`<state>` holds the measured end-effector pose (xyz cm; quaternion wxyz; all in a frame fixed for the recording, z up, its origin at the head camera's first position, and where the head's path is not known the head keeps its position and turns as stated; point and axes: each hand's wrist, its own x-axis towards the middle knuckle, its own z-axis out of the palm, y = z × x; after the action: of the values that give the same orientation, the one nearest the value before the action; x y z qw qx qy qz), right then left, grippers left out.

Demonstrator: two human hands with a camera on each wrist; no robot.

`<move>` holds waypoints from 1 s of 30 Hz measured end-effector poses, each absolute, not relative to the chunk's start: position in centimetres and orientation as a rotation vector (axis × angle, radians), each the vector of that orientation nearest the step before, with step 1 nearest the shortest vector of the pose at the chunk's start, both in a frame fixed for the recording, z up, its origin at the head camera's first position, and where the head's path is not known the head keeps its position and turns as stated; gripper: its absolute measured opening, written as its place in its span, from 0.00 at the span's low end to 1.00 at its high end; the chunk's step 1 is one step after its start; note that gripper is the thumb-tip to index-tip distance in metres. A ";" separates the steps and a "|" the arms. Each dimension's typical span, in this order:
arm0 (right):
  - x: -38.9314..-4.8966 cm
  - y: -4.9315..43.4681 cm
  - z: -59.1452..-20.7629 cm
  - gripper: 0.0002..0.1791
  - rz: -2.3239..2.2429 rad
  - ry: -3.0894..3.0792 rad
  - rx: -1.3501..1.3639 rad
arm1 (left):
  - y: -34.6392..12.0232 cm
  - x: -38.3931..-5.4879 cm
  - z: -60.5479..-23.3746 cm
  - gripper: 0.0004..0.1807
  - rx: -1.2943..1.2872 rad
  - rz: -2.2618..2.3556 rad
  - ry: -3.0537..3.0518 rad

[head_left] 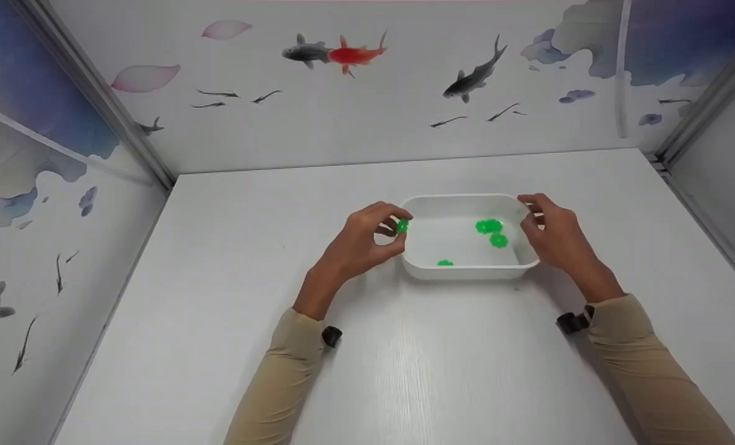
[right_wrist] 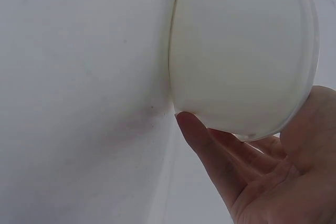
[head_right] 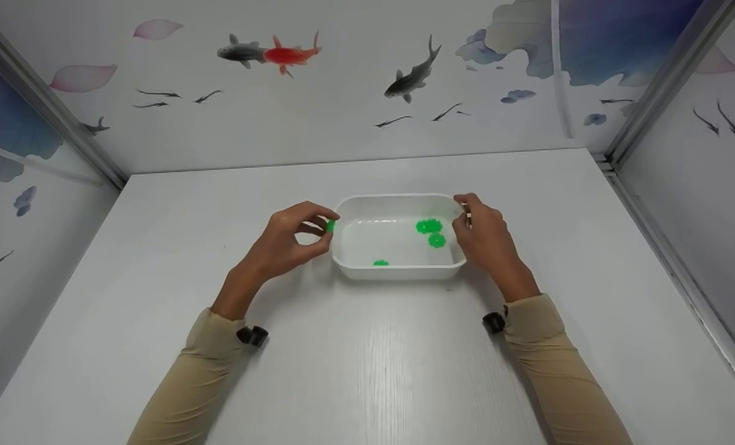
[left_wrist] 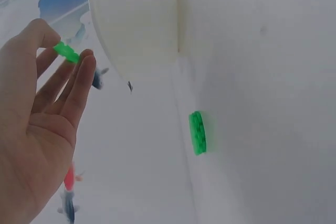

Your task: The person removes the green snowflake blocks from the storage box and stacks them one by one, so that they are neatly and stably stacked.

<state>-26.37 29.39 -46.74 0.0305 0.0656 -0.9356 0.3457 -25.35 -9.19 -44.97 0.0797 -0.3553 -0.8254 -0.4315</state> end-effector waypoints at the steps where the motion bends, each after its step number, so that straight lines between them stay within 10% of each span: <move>1: -26.4 29.4 -46.7 0.27 1.066 -2.885 0.199 | -9.5 -25.4 -45.0 0.17 -1.048 -1.288 -2.479; 30: -26.4 29.4 -46.6 0.27 1.078 -2.878 0.209 | -13.6 -26.0 -45.3 0.22 -0.733 -1.167 -2.803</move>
<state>-26.38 29.44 -46.62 0.0307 0.0680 -0.9338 0.3499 -25.97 -13.62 -45.30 0.0092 -0.2346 -0.8974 -0.3736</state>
